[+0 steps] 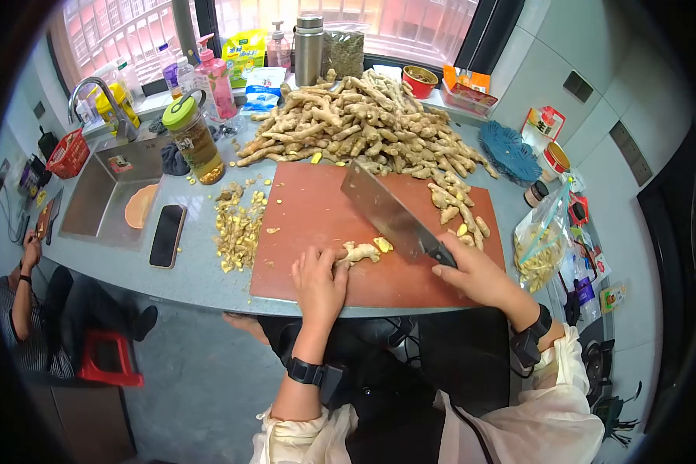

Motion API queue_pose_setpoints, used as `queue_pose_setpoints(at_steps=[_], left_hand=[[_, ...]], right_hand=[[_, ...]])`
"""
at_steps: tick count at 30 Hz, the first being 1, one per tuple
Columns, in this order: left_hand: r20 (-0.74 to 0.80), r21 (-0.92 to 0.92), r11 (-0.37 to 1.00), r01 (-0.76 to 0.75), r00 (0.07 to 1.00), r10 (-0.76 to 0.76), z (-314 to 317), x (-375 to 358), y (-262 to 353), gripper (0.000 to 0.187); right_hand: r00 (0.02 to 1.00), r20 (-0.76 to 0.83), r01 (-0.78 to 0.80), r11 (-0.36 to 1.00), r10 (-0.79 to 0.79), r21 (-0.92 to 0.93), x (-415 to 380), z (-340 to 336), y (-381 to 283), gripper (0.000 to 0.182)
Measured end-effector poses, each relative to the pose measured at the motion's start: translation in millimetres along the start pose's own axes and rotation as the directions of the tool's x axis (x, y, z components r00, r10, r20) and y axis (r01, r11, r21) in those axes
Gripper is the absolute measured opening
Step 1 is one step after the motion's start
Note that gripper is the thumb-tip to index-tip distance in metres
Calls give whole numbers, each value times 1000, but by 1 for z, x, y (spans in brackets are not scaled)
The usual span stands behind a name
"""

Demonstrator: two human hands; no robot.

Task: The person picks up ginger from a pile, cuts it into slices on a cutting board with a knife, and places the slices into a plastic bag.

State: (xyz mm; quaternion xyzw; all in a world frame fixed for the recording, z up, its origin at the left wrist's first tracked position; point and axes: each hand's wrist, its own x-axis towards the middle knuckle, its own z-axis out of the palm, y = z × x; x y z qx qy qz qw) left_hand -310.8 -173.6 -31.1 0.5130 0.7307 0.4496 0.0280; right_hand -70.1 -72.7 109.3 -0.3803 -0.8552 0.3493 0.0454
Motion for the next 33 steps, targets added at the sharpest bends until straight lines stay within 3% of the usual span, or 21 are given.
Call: queue_pose_setpoints(at_steps=[7, 20, 26, 33], left_hand=[[3, 27, 1000, 14, 1000, -14, 0, 1, 1, 15], [0, 17, 1000, -12, 1000, 12, 1, 1, -1, 16], [6, 20, 1000, -3, 1000, 3, 1, 0, -1, 16], [-7, 30, 999, -16, 1000, 16, 0, 1, 0, 16]], right_hand=[[993, 97, -63, 998, 65, -28, -5, 5, -14, 35], [996, 85, 11, 988, 2, -152, 1, 17, 4, 32], [982, 146, -86, 968, 123, -236, 6, 14, -10, 35], [995, 96, 43, 966, -19, -256, 35, 31, -11, 31]])
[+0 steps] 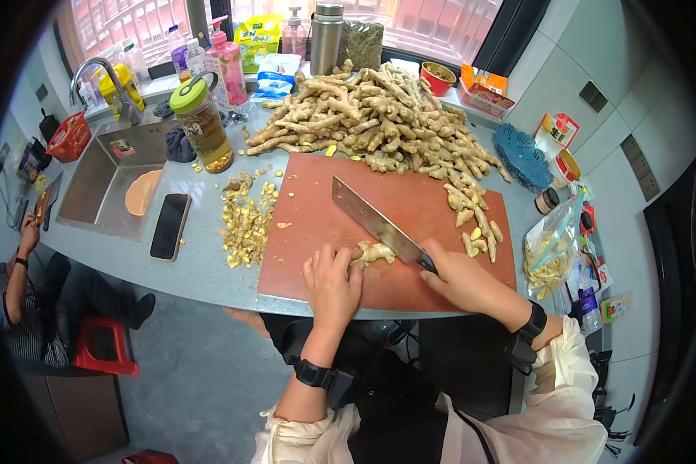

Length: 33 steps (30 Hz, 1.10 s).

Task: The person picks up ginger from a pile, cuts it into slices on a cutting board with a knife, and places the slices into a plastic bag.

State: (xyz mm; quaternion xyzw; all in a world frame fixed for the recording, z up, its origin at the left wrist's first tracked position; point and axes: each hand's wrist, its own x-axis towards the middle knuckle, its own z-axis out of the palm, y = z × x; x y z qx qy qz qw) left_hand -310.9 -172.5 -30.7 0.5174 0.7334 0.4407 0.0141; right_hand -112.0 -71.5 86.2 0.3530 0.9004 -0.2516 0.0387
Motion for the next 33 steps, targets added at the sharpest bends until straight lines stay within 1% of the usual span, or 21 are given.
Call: queue_pose_setpoints(at_steps=[5, 7, 11, 14, 17, 19, 22, 23, 25, 26, 28, 29, 31, 32, 33], left_hand=[[-10, -1, 1000, -3, 1000, 3, 1, 0, 0, 16], [1, -4, 1000, 8, 1000, -8, 1, -1, 0, 16], [-10, -26, 1000, 1, 1000, -1, 1, 1, 0, 16], [-22, -37, 999, -1, 1000, 0, 1, 2, 0, 15], [-21, -27, 1000, -2, 1000, 2, 1, 3, 0, 15], [-20, -16, 1000, -6, 1000, 5, -1, 1, 1, 15], [-32, -25, 1000, -19, 999, 18, 0, 0, 0, 14], [-14, -13, 1000, -9, 1000, 9, 0, 0, 1, 16], [-2, -1, 1000, 1, 1000, -1, 0, 1, 0, 18], [1, 4, 1000, 4, 1000, -4, 1, 0, -1, 18], [5, 5, 1000, 11, 1000, -11, 2, -2, -1, 18], [-1, -1, 1000, 5, 1000, -5, 2, -1, -1, 18], [0, -8, 1000, -6, 1000, 6, 1, 0, -1, 17], [11, -10, 1000, -1, 1000, 2, 0, 0, 0, 17], [18, -11, 1000, 2, 1000, -2, 0, 1, 0, 17]], right_hand=[[1000, -4, 10, 1000, -10, 0, -10, -6, -2, 31], [997, 66, -40, 999, 41, -27, -23, -13, 0, 31], [989, 103, -102, 993, 109, -62, -37, -17, 0, 31], [994, 71, -76, 996, 80, -54, -30, -8, 5, 31], [998, 37, -56, 998, 57, -22, -5, 6, 4, 33], [1000, -23, -6, 1000, 6, -1, 11, 12, 4, 33], [998, -35, 48, 999, -49, -3, 16, 10, 9, 32], [998, -41, 50, 999, -50, -5, 12, 9, 9, 32], [999, 17, 33, 999, -32, -6, 2, 4, 6, 32], [999, 19, 35, 999, -35, -8, -6, 2, 7, 32], [998, 61, -33, 999, 34, -11, -23, -1, 10, 32], [997, 63, -35, 999, 36, -13, -29, 1, 9, 32], [991, 72, -113, 992, 117, -60, -38, 5, 8, 32], [990, 71, -116, 992, 120, -57, -38, 5, 8, 32], [995, 52, -87, 995, 90, -46, -35, 6, 8, 31]])
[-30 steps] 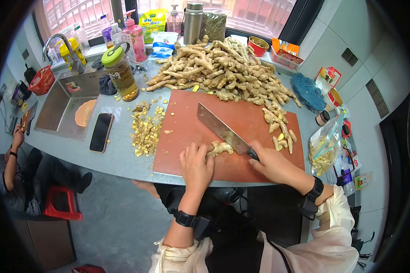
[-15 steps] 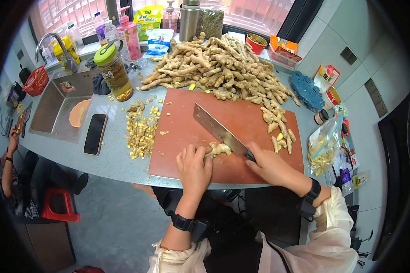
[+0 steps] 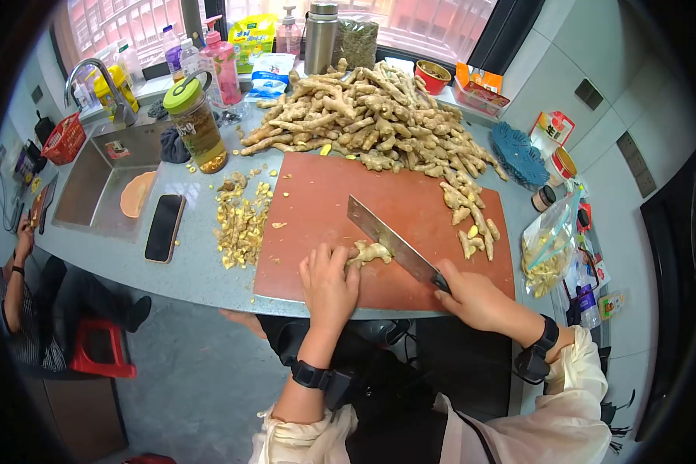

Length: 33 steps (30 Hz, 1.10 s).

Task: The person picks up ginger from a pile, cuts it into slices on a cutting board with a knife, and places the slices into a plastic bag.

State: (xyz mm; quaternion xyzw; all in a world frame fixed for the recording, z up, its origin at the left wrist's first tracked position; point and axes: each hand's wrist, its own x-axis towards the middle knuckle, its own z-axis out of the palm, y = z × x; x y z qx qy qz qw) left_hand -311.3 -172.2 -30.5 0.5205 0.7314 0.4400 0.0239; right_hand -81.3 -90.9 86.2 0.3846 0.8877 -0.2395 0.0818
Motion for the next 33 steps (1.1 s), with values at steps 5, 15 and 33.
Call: queue_pose_setpoints(at_steps=[5, 15, 33], left_hand=[[1, -1, 1000, 2, 1000, -2, 0, 0, 1, 16], [-45, -4, 1000, -30, 999, 30, 3, -2, -3, 16], [-1, -13, 1000, 27, 1000, -27, -1, -1, 0, 15]], right_hand=[[994, -80, 77, 997, -76, 6, 35, 8, -10, 30], [992, -112, 84, 974, -62, 208, 9, 7, 25, 36], [1000, -22, -1, 963, 7, 271, -9, -19, -5, 37]])
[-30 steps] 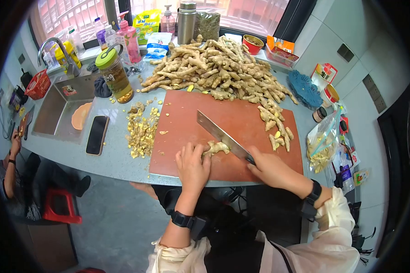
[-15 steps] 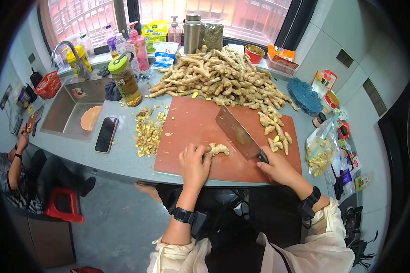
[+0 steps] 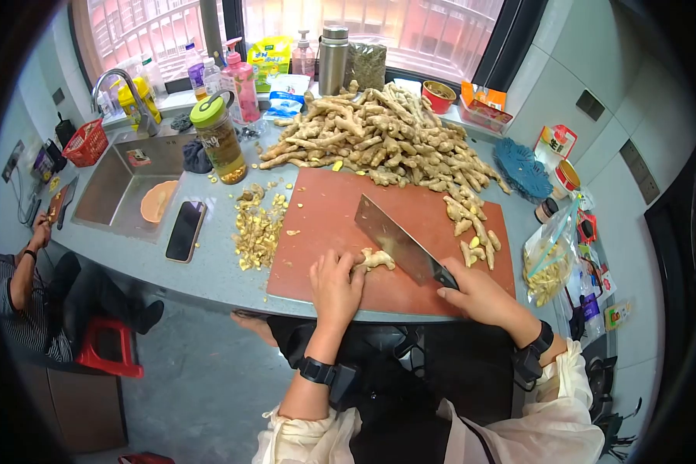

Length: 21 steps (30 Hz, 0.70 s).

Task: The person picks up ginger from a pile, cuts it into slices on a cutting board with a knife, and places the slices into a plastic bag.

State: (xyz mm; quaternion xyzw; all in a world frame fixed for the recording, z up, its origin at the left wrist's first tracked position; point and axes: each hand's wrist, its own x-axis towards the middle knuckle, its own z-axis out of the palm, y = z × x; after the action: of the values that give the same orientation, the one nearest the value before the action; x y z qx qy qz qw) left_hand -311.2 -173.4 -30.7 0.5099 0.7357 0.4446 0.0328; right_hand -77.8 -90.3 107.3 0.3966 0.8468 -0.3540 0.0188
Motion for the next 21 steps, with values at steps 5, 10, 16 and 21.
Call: queue_pose_setpoints(at_steps=[5, 10, 16, 21], left_hand=[[-66, 7, 998, -58, 996, 58, 4, 0, -4, 14], [-71, -4, 998, -63, 996, 62, 2, 0, -3, 15], [-38, 7, 999, -47, 998, 47, 2, 0, -1, 15], [-46, 6, 999, -51, 998, 51, 2, 0, 0, 15]], right_hand=[[1000, 10, 9, 999, -9, -36, 1, 0, -5, 37], [998, -32, 46, 982, -53, -181, 1, 10, -3, 35], [1000, -30, -2, 971, -5, -237, 3, 12, -7, 35], [999, -33, 18, 980, -24, -197, 25, 19, -3, 34]])
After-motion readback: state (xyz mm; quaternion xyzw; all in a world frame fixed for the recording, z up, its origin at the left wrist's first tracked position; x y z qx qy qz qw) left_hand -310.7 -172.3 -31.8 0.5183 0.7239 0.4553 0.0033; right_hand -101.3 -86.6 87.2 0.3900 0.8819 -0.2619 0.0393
